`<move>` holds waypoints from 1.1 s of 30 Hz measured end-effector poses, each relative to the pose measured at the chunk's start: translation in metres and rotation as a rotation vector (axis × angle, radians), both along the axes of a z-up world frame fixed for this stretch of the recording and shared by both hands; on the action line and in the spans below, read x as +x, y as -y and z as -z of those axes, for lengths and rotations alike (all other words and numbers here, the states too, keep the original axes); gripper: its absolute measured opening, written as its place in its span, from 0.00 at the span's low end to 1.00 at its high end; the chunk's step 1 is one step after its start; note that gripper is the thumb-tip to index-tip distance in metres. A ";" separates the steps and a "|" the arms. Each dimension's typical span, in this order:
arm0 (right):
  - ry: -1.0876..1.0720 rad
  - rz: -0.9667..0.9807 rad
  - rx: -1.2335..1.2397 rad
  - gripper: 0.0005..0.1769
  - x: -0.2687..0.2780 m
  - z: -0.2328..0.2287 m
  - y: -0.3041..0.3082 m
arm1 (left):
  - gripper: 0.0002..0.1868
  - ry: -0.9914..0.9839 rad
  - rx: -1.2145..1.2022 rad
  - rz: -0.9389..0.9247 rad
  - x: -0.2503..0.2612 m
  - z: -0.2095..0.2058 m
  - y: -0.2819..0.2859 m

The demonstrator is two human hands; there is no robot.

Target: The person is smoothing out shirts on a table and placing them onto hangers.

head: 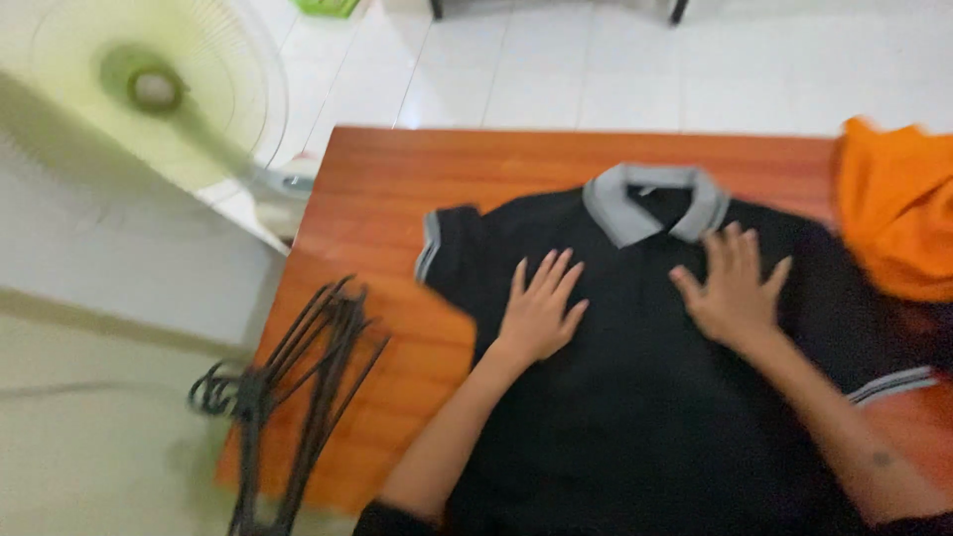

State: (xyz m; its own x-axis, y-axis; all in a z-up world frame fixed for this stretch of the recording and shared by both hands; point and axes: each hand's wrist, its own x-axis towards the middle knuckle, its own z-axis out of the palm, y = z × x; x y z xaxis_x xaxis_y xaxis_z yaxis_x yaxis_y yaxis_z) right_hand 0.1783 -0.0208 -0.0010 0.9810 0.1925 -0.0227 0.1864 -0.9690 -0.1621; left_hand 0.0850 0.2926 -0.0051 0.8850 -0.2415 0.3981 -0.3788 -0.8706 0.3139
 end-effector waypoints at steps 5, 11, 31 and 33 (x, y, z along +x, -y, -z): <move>0.111 0.042 0.055 0.50 0.010 0.018 0.006 | 0.32 0.019 -0.028 -0.051 -0.002 0.007 0.005; 0.041 0.151 -0.067 0.50 0.038 -0.012 -0.025 | 0.33 0.020 -0.059 -0.084 -0.005 0.010 0.016; 0.226 -1.458 0.365 0.15 -0.127 -0.069 -0.501 | 0.34 -0.079 0.147 -0.083 0.008 0.010 0.027; 0.250 -1.443 0.330 0.14 -0.122 -0.054 -0.507 | 0.33 -0.063 0.126 -0.106 0.003 0.010 0.030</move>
State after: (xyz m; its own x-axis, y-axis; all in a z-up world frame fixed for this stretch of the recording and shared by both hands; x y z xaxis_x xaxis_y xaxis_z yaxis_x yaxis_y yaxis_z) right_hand 0.0568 0.4863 0.0533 -0.0795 0.9340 0.3483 0.9787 0.1395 -0.1509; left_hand 0.0877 0.2630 -0.0155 0.9305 -0.1900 0.3132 -0.2656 -0.9387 0.2196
